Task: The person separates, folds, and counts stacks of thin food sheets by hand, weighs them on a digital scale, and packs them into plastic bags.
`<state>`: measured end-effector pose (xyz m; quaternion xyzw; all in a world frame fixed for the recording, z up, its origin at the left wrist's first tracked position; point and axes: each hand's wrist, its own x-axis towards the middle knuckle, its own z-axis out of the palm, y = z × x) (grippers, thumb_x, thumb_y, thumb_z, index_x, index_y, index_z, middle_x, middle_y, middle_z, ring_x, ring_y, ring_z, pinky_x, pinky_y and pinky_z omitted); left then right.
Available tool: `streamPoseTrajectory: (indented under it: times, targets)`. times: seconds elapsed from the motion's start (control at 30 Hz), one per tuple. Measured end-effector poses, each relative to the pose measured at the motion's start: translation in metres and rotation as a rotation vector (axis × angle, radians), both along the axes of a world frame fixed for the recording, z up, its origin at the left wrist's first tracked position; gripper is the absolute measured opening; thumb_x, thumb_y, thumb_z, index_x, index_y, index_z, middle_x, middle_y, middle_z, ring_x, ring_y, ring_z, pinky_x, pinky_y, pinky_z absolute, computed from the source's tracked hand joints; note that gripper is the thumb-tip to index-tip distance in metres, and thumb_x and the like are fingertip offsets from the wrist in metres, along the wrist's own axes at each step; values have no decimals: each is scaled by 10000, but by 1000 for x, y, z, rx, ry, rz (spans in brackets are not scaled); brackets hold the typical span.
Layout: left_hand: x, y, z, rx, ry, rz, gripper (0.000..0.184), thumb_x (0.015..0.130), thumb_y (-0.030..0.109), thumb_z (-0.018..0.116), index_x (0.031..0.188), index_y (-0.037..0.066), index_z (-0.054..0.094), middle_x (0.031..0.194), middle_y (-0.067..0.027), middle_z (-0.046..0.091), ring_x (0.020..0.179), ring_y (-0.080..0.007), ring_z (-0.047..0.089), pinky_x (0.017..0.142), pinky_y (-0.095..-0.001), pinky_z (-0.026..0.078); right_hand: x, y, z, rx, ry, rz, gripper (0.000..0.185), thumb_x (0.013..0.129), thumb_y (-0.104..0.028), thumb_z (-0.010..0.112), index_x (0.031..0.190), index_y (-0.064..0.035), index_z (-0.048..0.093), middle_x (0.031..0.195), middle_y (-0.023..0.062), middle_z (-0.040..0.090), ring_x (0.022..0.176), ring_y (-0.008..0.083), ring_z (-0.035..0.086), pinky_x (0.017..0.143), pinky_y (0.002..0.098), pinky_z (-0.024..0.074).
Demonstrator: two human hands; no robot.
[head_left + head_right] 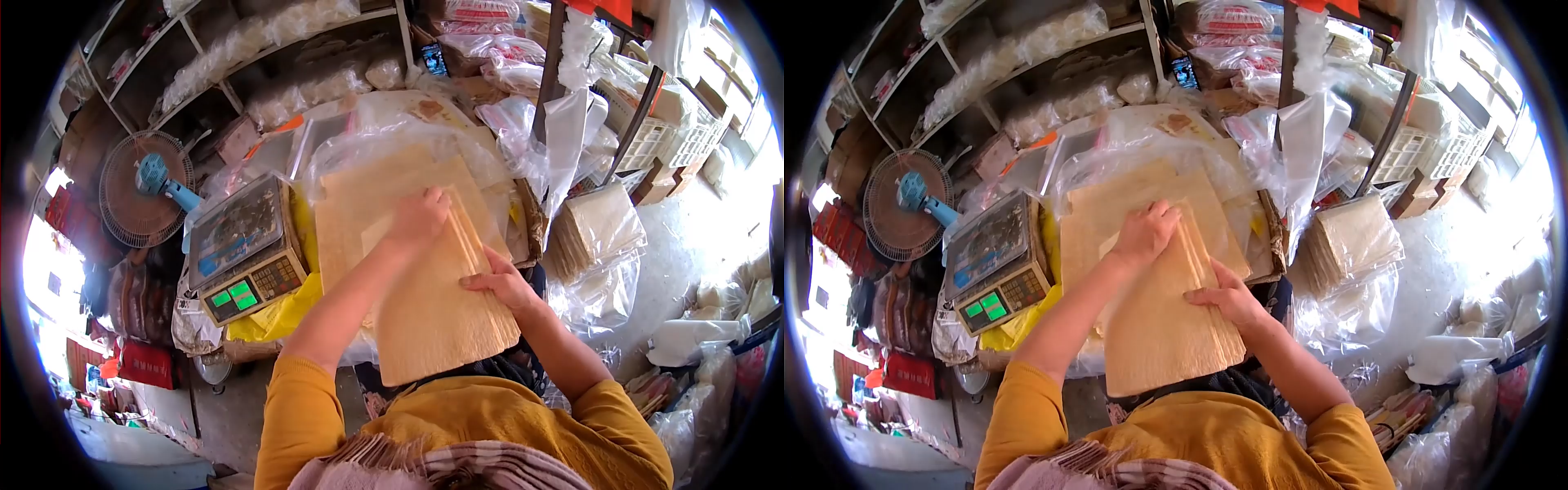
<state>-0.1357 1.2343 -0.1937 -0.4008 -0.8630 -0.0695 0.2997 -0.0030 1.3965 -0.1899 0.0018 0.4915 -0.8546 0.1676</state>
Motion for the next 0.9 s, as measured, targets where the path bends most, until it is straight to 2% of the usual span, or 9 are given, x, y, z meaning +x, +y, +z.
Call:
streamPoseTrajectory:
  times: [0.17,0.3,0.4,0.47,0.53,0.63,0.73,0.83,0.9]
  targets:
    - [29,-12,7,76,-152,-175,185,759,54,583,944,68,576,843,-72,550,797,-243,588,655,-353,512,-5,21,-30,-85,-32,-64,529,759,58,575,1258,-12,414,1000,100,598,847,173,621,724,294,521]
    - [29,-58,-39,333,-71,208,407,745,55,614,1142,48,523,1096,-128,538,976,-282,555,776,-357,486,3,33,-34,-187,-92,-114,504,763,33,561,1240,-3,401,985,136,598,816,214,639,701,332,542]
    - [34,-81,-88,998,-758,426,319,804,89,538,1116,24,533,1014,-163,581,1039,-250,522,826,-365,459,7,27,-41,-224,-146,-136,507,777,2,554,1252,0,379,975,153,598,813,221,637,697,340,545]
    - [43,-96,-87,719,-1030,366,344,812,125,544,1139,20,527,1019,-140,596,967,-222,547,807,-349,465,5,18,-39,-276,-175,-144,480,780,-1,553,1236,-4,402,973,141,601,808,212,635,701,343,543]
    - [65,-103,-92,715,-1237,297,373,812,147,548,1159,15,521,1022,-118,613,865,-209,574,779,-344,476,-2,12,-39,-259,-158,-115,473,779,3,555,1230,-14,414,977,135,601,807,211,636,708,345,542]
    - [115,-97,-67,1121,-1411,24,380,819,166,540,1163,6,521,1015,-107,633,742,-223,612,734,-338,498,-15,12,-46,-218,-135,-89,477,778,14,559,1232,-37,425,994,126,600,824,217,633,719,347,539]
    - [134,-118,-72,2001,-2118,-699,369,807,83,556,1165,5,513,1037,-108,620,839,-220,618,763,-335,503,-21,10,-44,-187,-158,-114,486,780,27,571,1237,-42,419,1006,126,595,863,227,622,727,345,531]
    - [152,-86,-63,1847,-1881,92,454,742,-21,595,1185,5,497,1045,-117,607,928,-252,610,854,-387,488,-23,4,-45,11,-144,-107,520,784,36,579,1264,-30,390,1012,132,590,878,220,612,751,327,517]
    - [155,-69,-50,1827,-1766,29,552,707,-48,632,1226,13,454,1099,-128,579,958,-270,598,854,-404,490,-32,16,-54,-4,-166,-68,639,791,22,595,1352,-8,291,1051,144,573,919,200,593,783,310,496]
